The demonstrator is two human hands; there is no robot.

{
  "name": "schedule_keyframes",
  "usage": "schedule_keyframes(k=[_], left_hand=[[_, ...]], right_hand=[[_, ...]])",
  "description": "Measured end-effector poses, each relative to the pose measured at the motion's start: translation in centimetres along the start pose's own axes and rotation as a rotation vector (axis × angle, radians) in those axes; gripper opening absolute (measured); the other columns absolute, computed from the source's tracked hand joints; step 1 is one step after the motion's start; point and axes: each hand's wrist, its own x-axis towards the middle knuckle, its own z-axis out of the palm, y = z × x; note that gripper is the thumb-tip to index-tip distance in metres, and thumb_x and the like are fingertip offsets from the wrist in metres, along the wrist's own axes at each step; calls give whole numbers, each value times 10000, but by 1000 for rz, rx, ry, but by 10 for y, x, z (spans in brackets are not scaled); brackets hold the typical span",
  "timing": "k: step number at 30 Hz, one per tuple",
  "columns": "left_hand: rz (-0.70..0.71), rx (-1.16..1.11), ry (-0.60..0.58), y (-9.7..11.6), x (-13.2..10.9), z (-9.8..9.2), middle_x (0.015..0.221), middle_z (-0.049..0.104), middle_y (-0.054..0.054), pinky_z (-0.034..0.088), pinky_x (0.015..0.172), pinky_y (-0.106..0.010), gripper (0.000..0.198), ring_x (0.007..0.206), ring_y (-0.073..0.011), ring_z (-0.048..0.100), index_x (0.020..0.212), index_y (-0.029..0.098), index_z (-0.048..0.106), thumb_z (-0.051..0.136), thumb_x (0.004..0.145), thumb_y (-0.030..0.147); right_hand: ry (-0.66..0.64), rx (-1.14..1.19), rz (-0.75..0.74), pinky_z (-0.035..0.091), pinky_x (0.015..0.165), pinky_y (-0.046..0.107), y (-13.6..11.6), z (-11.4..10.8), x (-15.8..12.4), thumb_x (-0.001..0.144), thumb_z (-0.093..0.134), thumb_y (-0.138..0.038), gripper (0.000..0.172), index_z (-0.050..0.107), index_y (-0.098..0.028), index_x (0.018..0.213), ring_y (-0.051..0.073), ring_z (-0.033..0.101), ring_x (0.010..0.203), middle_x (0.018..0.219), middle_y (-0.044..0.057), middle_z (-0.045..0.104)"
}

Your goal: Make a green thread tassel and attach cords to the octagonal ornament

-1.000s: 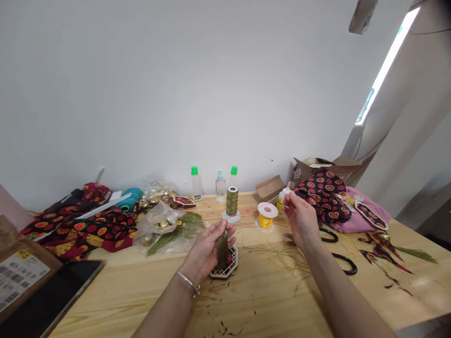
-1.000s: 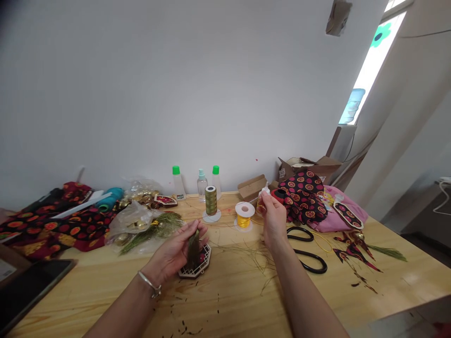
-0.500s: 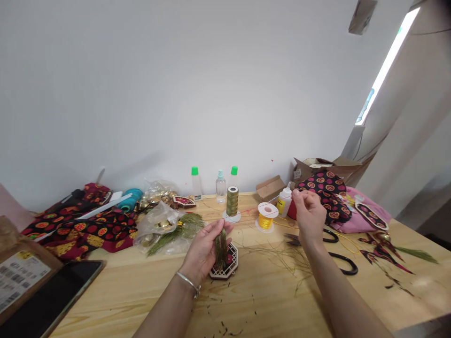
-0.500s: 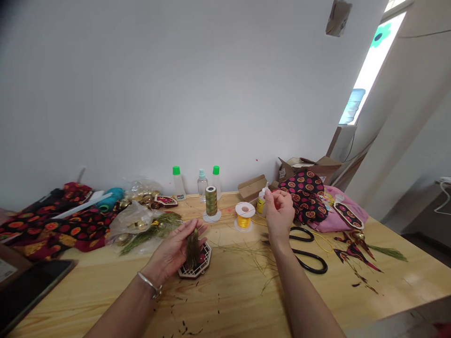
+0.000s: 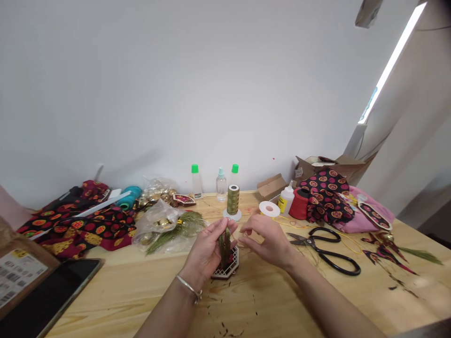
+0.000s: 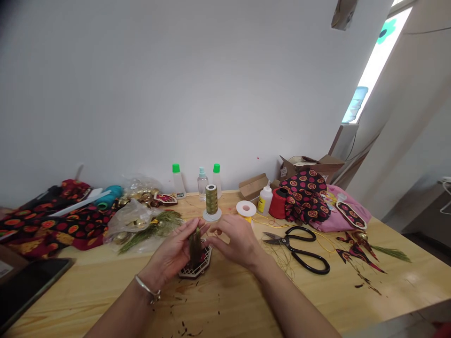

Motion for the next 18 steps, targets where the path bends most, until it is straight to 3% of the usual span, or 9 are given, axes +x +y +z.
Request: schedule_keyframes(k=[5,12,16,18], left_hand=[[15,15,-41,-3,-2,4,630,641,-37,490,531,-204,69,545,-113,592,691,110,613,558,732,106],[-47,5,-131,-4,-2,2,648,637,-50,486,509,-216,122,521,-111,584,692,100,608,516,765,132],[-68,-19,-177,-4,-1,0,649,632,-50,500,558,-231,161,549,-114,592,686,92,604,484,787,127],[-77,-50,-147,-4,0,-1,648,634,-44,505,554,-233,152,555,-115,597,690,98,605,489,784,122]], right_hand=[[-170,-29,-20,324,521,224,-14,10,-2,777,430,-169,231,540,-214,975,123,523,586,687,15,620],[-168,-123,41,266,459,207,-9,11,-4,727,426,-124,197,593,-201,795,100,478,472,581,3,603],[-180,-29,89,287,468,194,-5,8,-4,694,429,-101,201,598,-190,757,90,454,464,552,-15,570],[-201,32,91,304,482,189,-4,7,-5,689,424,-95,204,598,-188,739,89,457,478,552,-20,561]])
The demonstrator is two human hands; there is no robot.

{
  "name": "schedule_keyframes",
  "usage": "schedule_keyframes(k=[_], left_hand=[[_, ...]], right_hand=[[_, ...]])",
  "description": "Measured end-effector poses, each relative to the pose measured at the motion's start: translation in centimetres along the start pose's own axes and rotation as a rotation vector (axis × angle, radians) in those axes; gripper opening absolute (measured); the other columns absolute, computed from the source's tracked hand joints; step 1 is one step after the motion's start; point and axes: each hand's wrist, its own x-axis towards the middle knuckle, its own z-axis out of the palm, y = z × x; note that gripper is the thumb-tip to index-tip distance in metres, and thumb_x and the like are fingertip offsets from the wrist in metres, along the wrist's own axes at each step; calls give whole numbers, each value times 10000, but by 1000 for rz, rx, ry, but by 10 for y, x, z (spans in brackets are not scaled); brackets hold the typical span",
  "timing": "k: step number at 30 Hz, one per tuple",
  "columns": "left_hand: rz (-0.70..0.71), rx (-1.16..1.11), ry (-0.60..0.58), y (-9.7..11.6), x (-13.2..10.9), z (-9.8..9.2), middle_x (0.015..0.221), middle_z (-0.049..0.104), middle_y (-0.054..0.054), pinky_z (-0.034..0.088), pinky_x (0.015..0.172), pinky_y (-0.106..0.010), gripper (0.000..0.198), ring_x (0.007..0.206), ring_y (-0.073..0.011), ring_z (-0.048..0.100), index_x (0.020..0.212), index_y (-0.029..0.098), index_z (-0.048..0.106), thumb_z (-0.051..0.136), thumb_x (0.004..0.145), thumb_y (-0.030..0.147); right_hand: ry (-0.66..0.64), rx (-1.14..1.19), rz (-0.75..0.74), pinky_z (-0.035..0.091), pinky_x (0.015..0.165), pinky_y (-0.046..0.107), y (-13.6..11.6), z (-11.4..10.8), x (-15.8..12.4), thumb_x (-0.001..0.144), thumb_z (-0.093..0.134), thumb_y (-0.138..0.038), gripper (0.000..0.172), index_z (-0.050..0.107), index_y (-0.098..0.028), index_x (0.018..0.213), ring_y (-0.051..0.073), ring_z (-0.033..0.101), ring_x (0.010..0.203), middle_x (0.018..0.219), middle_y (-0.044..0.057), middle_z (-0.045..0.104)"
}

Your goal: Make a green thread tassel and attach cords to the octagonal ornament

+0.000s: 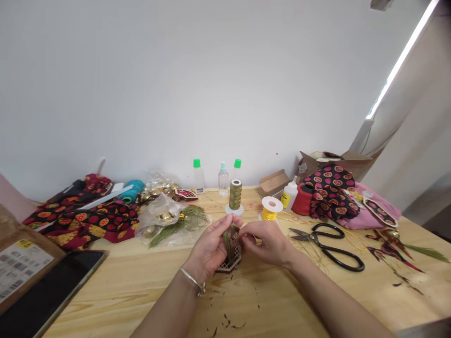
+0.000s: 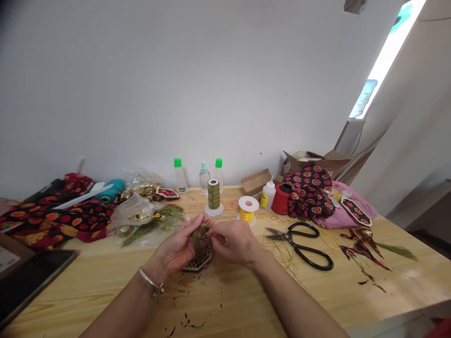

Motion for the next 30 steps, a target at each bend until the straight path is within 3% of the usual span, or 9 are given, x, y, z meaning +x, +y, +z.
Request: schedule_keyframes(k=[4,8,10,15,17,22,25,28,30], left_hand=[[2,-95,167,2,2,-1,664,650,-36,520,564,-225,111,635,-121,621,701,116,607,520,757,75],[12,-119,189,7,3,-3,669,655,-26,531,654,-288,95,666,-124,628,704,122,602,534,749,74],[18,-124,206,10,3,-5,674,656,-22,526,689,-342,94,658,-127,630,719,126,600,528,754,77],[4,-193,278,15,2,-7,673,660,-11,503,740,-412,109,638,-129,639,714,123,596,511,767,80],[-31,-243,268,15,2,-6,666,663,-5,489,761,-438,100,636,-133,642,723,127,598,517,765,87],[-88,-315,248,16,1,-4,644,669,-6,467,791,-470,126,625,-135,647,731,118,594,486,785,80],[-81,-309,238,17,-1,-2,649,672,-5,462,801,-470,112,638,-133,647,744,115,593,493,782,84],[-105,-282,208,17,-2,-1,653,669,2,458,805,-469,92,651,-134,648,758,124,592,507,775,93],[-144,-263,167,17,-3,-2,656,667,6,445,812,-486,90,654,-136,648,763,134,590,508,776,99]], right_hand=[[-27,93,-7,333,509,192,2,-3,-1,671,416,-70,225,602,-181,733,94,483,516,590,-13,580],[-4,83,12,354,527,205,8,-16,0,633,433,-65,207,602,-182,660,105,492,538,583,-11,575],[82,29,73,355,523,213,15,-28,-2,635,451,-88,177,600,-183,626,110,485,535,581,-8,574],[570,68,352,343,457,217,33,-62,-16,672,490,-201,128,616,-182,657,110,467,477,571,-4,578],[686,83,446,341,443,218,40,-71,-24,679,500,-249,151,627,-170,699,111,467,468,571,-2,577],[553,-72,564,342,455,230,55,-77,-44,712,508,-353,235,641,-168,652,119,461,468,523,-4,553],[703,-149,570,363,513,244,54,-77,-50,731,509,-364,268,598,-173,566,134,484,535,568,9,556],[901,-74,504,383,564,251,39,-77,-43,711,551,-327,172,592,-182,629,139,492,602,685,20,575],[840,57,434,396,570,258,23,-74,-30,697,570,-299,114,611,-193,710,139,496,594,705,17,586]])
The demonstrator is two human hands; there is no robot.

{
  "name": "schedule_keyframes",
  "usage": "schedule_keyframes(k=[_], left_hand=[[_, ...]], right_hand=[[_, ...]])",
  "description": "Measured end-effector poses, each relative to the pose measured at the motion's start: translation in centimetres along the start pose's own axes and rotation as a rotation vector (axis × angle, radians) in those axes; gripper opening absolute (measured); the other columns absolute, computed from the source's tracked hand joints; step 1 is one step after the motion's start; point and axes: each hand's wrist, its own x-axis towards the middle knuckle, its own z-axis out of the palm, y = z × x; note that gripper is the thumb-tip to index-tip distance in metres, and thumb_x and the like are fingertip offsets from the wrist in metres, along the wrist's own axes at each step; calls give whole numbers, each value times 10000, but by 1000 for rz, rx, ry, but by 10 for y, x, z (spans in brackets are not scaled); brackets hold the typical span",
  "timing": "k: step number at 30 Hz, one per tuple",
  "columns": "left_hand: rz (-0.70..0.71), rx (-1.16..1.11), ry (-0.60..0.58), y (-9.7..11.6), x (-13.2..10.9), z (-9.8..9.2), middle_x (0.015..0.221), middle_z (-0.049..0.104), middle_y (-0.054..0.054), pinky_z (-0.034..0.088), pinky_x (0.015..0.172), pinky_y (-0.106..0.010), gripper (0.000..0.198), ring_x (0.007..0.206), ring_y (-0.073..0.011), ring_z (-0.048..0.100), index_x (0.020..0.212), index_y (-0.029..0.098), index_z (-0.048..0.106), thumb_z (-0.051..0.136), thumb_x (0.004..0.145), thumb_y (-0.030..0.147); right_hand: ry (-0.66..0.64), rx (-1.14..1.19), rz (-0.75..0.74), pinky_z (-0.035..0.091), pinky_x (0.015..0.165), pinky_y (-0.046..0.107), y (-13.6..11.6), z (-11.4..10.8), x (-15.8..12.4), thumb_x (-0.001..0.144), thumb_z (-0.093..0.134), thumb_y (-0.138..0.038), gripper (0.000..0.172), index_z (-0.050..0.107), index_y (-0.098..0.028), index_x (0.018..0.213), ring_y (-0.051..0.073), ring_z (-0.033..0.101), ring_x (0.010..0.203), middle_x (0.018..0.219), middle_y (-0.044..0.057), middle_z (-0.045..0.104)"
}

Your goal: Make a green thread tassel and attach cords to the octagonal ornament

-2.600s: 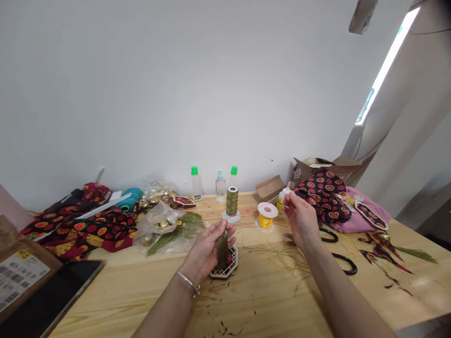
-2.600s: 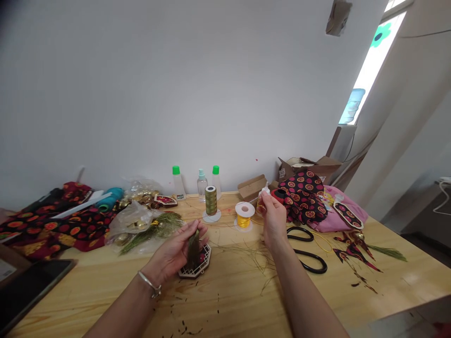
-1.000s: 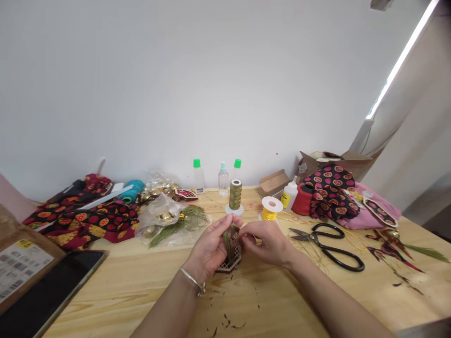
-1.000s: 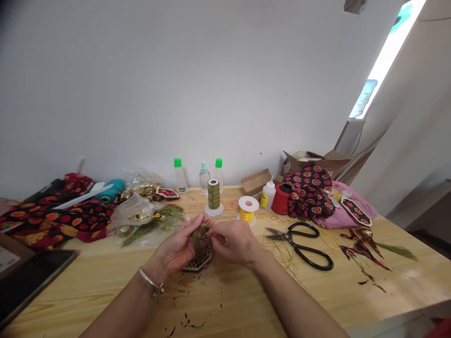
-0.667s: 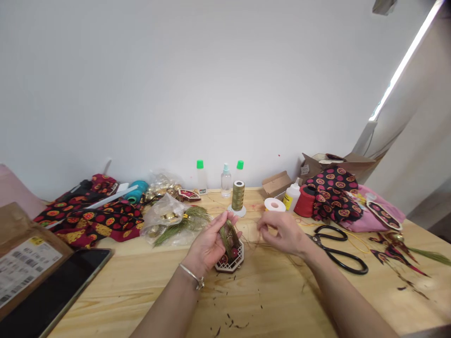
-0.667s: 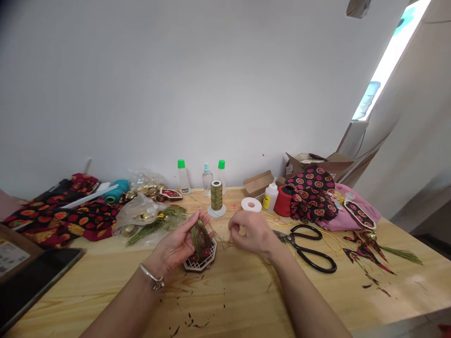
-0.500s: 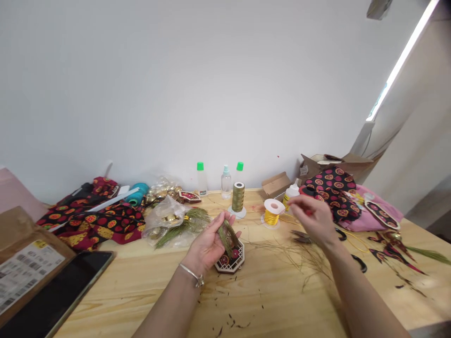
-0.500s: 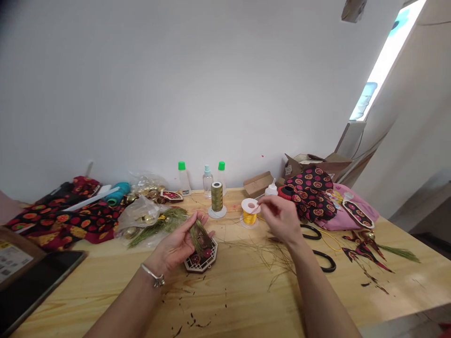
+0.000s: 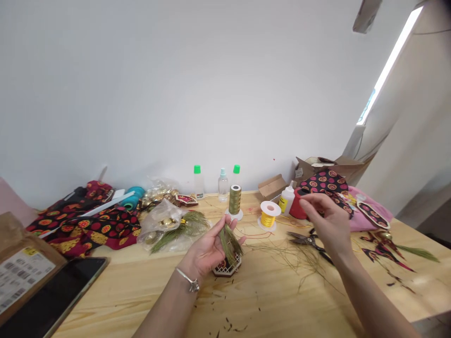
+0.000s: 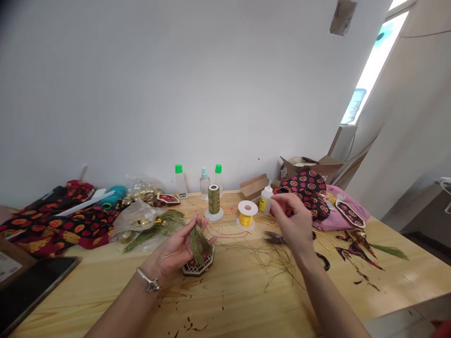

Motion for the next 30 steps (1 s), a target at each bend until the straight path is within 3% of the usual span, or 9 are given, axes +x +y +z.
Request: schedule_keyframes(k=[3,5,8,10,14,20,24,28,30], left_hand=[[-71,39,-70,-1,-1,-3,656,663,9,421,822,-517,99,643,-133,648,742,131,583,496,787,115],[-104,62,-127,-1,-2,-5,648,658,5,408,828,-528,122,646,-134,648,728,121,578,478,799,121],[-129,72,-167,-1,-3,-7,635,657,-5,393,832,-541,139,669,-147,649,739,109,575,457,810,118],[-149,67,-167,0,-3,-7,626,656,-11,391,829,-544,144,681,-157,650,751,104,577,449,815,118],[-192,70,-186,-1,-2,-7,618,650,-15,400,822,-533,137,707,-174,648,733,103,583,466,804,109],[-231,99,-254,-3,-2,-13,603,640,-15,407,804,-540,87,727,-183,638,747,103,590,508,774,87],[-238,108,-241,-4,-1,-13,590,628,-6,450,775,-490,66,696,-167,638,740,110,589,529,762,94],[-177,113,-150,-4,2,-12,595,632,-3,502,703,-438,74,636,-158,642,724,111,581,524,762,85],[-169,95,-109,-1,3,-12,605,636,-8,535,629,-359,103,603,-144,642,707,115,580,507,772,82]], right_hand=[[-326,185,-66,428,627,279,-25,26,-2,717,551,-257,113,645,-202,693,169,547,690,718,33,617],[-524,245,-76,435,717,312,-35,46,-4,732,529,-233,150,661,-227,803,182,564,802,843,38,641],[-777,290,-56,409,825,353,-36,72,-10,719,540,-227,257,623,-230,963,197,552,938,995,43,630],[-900,323,-25,435,789,337,-30,82,-14,724,531,-232,227,640,-209,923,192,583,882,938,44,655],[-870,326,21,459,682,289,-17,84,-19,741,509,-238,161,663,-191,750,164,605,706,741,20,677],[-670,252,16,425,700,271,-14,76,-20,744,498,-214,141,608,-162,673,155,562,726,725,25,625],[-705,289,12,416,654,254,-20,79,-26,721,505,-191,118,593,-161,649,139,544,665,676,17,605],[-697,432,208,394,613,233,-22,78,-27,686,528,-195,86,568,-142,631,117,509,625,626,3,566],[-784,629,397,384,552,215,-20,73,-23,686,526,-206,94,540,-140,622,85,457,524,538,-26,504]])
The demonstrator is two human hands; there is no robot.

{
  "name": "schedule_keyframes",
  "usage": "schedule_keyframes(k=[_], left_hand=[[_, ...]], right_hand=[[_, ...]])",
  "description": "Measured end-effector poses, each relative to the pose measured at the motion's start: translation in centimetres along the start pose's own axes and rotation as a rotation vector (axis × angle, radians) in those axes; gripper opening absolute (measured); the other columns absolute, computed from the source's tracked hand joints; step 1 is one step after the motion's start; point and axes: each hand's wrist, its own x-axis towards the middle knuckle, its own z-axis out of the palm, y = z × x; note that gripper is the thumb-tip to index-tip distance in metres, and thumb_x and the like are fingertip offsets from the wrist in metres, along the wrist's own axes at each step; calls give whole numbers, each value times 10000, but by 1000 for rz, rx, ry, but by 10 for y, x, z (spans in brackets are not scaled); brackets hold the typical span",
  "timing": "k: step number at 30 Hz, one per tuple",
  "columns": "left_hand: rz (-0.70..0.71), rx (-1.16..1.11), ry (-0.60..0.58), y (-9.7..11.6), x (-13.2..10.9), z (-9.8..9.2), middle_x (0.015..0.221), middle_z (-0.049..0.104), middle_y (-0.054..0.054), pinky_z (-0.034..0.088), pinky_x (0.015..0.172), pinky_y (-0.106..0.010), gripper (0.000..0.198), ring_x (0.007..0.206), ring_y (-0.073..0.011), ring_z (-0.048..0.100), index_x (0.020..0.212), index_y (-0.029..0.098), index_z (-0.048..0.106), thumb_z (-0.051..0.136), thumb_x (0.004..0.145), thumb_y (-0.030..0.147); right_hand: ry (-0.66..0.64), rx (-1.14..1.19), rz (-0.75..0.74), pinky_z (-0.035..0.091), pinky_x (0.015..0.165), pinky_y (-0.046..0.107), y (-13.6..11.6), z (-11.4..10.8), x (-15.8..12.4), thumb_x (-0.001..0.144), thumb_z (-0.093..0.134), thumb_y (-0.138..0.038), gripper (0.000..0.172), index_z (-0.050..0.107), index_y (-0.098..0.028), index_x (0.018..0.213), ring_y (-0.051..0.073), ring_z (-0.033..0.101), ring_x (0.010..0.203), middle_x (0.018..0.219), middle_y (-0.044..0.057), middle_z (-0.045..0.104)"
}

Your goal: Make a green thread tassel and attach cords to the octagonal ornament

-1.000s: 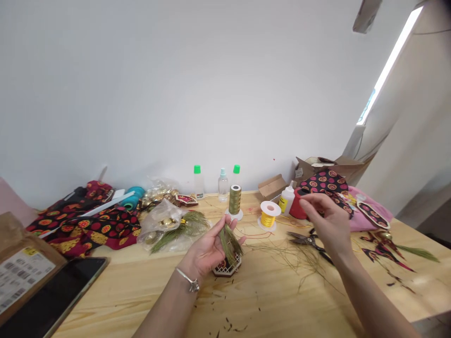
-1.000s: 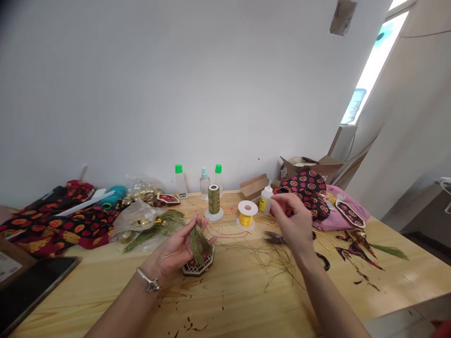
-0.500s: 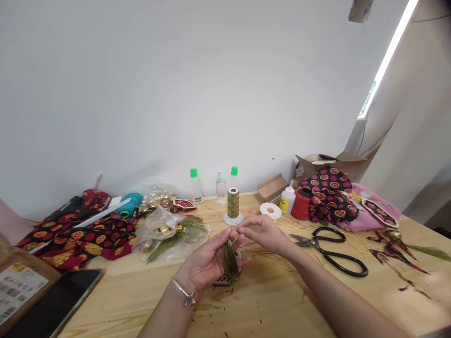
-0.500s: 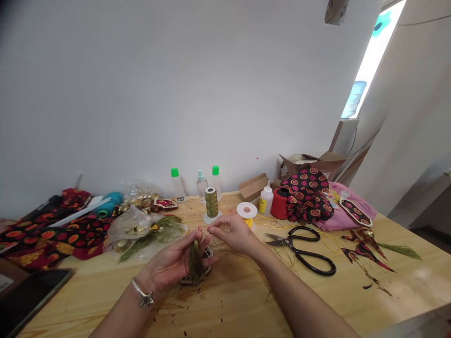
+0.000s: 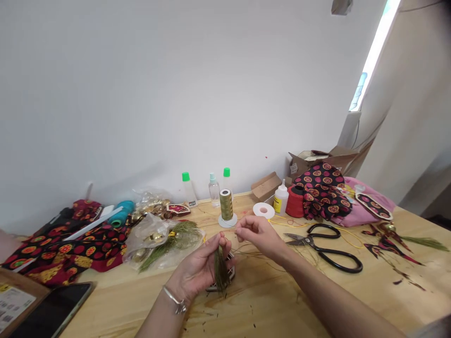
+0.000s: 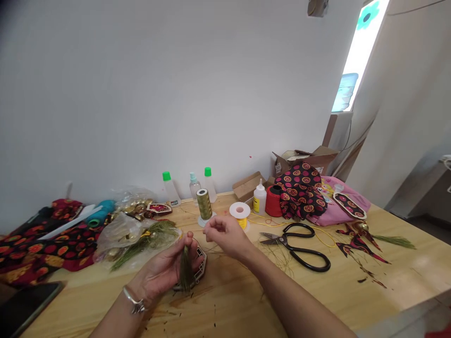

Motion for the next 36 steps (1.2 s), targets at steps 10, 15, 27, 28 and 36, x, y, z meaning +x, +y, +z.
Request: schedule_keyframes(k=[10,15,27,28,36], left_hand=[[-20,-72,58,9,-3,1,601,633,-32,502,378,-172,202,539,-132,638,709,123,596,426,816,98],[-41,-127,71,7,-1,3,619,644,-49,496,355,-169,272,551,-136,640,722,117,590,354,852,153],[-69,-157,42,8,0,1,627,626,-64,475,337,-124,305,540,-121,638,739,100,574,316,867,203],[-65,-156,43,8,0,1,625,625,-65,475,338,-122,301,544,-123,639,742,98,572,318,867,200],[-101,-101,55,4,0,1,612,628,-69,468,337,-116,282,520,-115,633,739,101,558,324,867,190]], right_hand=[[-99,628,166,64,335,129,-4,-28,5,682,573,-174,109,517,-149,772,14,107,382,469,-105,258],[97,439,29,103,332,120,-5,-12,4,673,567,-195,94,525,-142,738,-4,215,360,500,-76,415],[-312,259,212,393,364,139,1,-1,-5,712,553,-234,340,513,-189,1047,57,552,422,769,24,642],[-325,242,209,402,373,142,1,-1,-5,707,565,-231,355,519,-194,1057,54,547,417,745,16,641],[-291,150,241,428,428,169,5,2,-3,654,638,-270,413,576,-175,1051,55,521,417,582,-11,622]])
